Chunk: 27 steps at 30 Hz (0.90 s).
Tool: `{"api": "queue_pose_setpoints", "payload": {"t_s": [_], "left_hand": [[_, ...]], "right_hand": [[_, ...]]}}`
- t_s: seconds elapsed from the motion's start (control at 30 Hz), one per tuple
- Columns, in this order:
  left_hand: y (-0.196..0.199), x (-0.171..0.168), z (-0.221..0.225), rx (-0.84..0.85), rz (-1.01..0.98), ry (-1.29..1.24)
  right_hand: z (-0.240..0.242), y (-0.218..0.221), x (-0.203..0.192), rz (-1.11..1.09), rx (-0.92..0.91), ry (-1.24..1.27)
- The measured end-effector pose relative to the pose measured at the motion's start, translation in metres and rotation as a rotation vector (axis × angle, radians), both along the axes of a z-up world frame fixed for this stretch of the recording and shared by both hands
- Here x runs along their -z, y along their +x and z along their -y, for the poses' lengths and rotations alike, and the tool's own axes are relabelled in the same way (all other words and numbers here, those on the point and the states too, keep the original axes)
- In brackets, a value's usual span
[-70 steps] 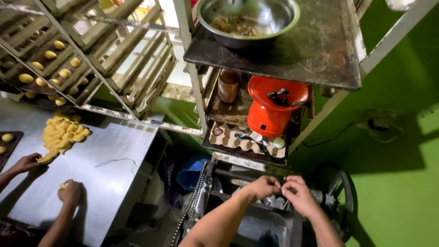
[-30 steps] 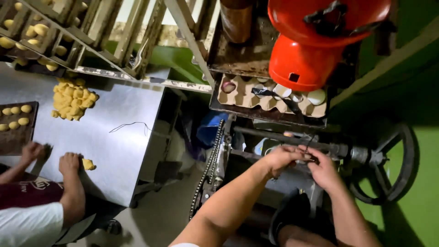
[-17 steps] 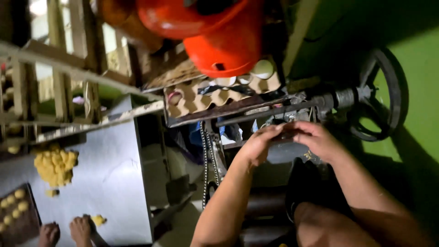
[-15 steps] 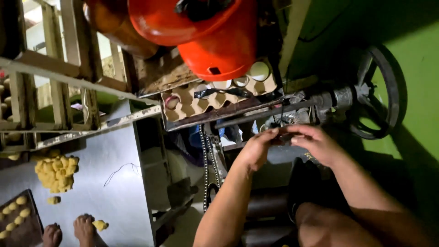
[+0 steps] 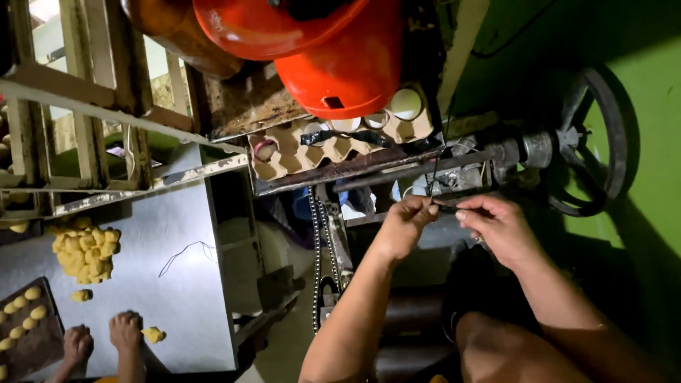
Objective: Adjusting a thin wire or string component on a bakery production machine
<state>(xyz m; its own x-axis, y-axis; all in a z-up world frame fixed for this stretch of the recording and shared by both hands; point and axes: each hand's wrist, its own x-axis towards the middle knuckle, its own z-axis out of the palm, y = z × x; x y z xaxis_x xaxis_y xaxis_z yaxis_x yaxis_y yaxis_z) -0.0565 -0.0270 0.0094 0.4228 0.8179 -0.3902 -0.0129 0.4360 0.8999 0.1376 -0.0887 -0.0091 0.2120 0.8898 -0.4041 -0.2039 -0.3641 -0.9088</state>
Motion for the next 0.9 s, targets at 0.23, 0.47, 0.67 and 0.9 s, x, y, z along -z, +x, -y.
{"api": "queue_pose_setpoints", "payload": {"t_s": [0.23,0.47,0.67,0.9], "left_hand": [[-0.002,0.037,-0.001,-0.185,-0.233,0.191],[0.004,-0.002,-0.003,-0.230,-0.063,0.075],[0.003,0.016,0.004,-0.238,0.038,-0.050],[-0.004,0.004,0.015,-0.245,0.146,0.061]], "right_hand": [[-0.004,-0.010,-0.022,0.226,-0.100,0.061],[0.000,-0.005,-0.036,0.166,-0.202,0.159],[0.005,-0.005,-0.042,0.049,-0.218,0.176],[0.002,-0.005,-0.078,0.077,-0.230,0.148]]}}
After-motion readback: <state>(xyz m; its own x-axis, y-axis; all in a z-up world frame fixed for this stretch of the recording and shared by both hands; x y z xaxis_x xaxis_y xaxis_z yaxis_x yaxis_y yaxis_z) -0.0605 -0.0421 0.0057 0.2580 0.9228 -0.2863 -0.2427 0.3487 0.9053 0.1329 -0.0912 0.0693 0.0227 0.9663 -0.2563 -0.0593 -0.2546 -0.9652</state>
